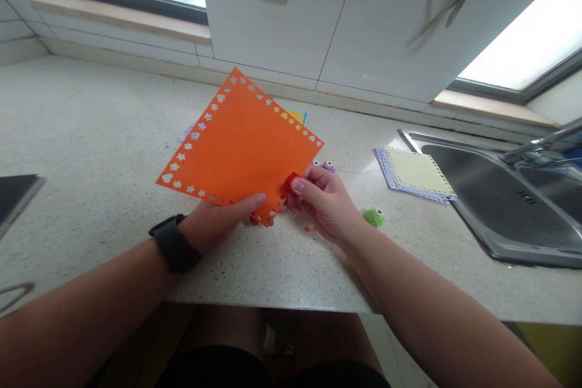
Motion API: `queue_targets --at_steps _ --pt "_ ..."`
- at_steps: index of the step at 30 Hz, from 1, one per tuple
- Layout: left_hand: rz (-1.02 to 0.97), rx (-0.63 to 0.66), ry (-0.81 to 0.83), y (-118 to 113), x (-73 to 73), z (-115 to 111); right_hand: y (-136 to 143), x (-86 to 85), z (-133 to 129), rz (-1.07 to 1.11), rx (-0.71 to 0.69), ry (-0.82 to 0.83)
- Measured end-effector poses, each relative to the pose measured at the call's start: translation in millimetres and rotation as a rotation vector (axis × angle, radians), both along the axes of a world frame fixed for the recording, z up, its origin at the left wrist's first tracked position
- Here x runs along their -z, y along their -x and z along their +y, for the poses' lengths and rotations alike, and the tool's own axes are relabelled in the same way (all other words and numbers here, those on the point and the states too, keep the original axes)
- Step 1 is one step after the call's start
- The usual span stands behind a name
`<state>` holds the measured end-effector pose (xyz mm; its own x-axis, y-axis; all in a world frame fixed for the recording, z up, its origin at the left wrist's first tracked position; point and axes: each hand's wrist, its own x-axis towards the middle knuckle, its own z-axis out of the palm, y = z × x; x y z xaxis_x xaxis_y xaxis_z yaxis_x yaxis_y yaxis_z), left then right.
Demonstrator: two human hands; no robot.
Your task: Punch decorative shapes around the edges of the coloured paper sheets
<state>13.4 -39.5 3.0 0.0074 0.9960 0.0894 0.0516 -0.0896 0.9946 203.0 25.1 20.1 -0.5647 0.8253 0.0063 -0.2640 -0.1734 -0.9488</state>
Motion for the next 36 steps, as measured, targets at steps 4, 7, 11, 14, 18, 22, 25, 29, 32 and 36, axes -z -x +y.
queue_targets --at_steps 4,7,11,14,18,22,25,29,32,36 --pt "-0.022 0.012 0.054 -1.9 -3.6 0.1 -2.2 -3.1 4.4 0.035 0.056 0.055" --pt "-0.012 -0.009 0.091 -3.8 -6.8 -0.4 -4.5 -7.3 7.0 0.079 0.111 0.057" --pt "0.033 0.001 0.115 -3.6 -6.1 0.6 -10.4 -9.7 11.3 0.058 0.192 0.007" --pt "0.102 -0.042 0.09 -1.3 -3.5 2.7 -19.4 -9.8 16.6 -0.005 0.217 -0.13" --pt "0.121 -0.117 0.085 2.3 2.7 7.2 -34.6 -16.7 22.6 -0.275 0.126 -0.53" --pt "0.041 -0.143 0.088 5.2 12.4 13.4 -40.6 -31.0 20.0 -0.59 -0.104 -0.902" --pt "0.034 -0.147 0.084 5.9 15.9 16.1 -36.4 -35.8 12.7 -0.712 -0.286 -1.054" --pt "-0.054 -0.144 0.069 4.4 13.3 16.9 -28.1 -29.5 2.9 -0.814 -0.444 -1.161" --pt "-0.126 -0.127 0.058 3.3 10.6 16.9 -24.1 -23.6 -1.7 -0.828 -0.483 -1.24" --pt "-0.196 -0.112 0.062 2.5 10.8 16.8 -21.4 -22.8 -4.7 -0.827 -0.515 -1.305"
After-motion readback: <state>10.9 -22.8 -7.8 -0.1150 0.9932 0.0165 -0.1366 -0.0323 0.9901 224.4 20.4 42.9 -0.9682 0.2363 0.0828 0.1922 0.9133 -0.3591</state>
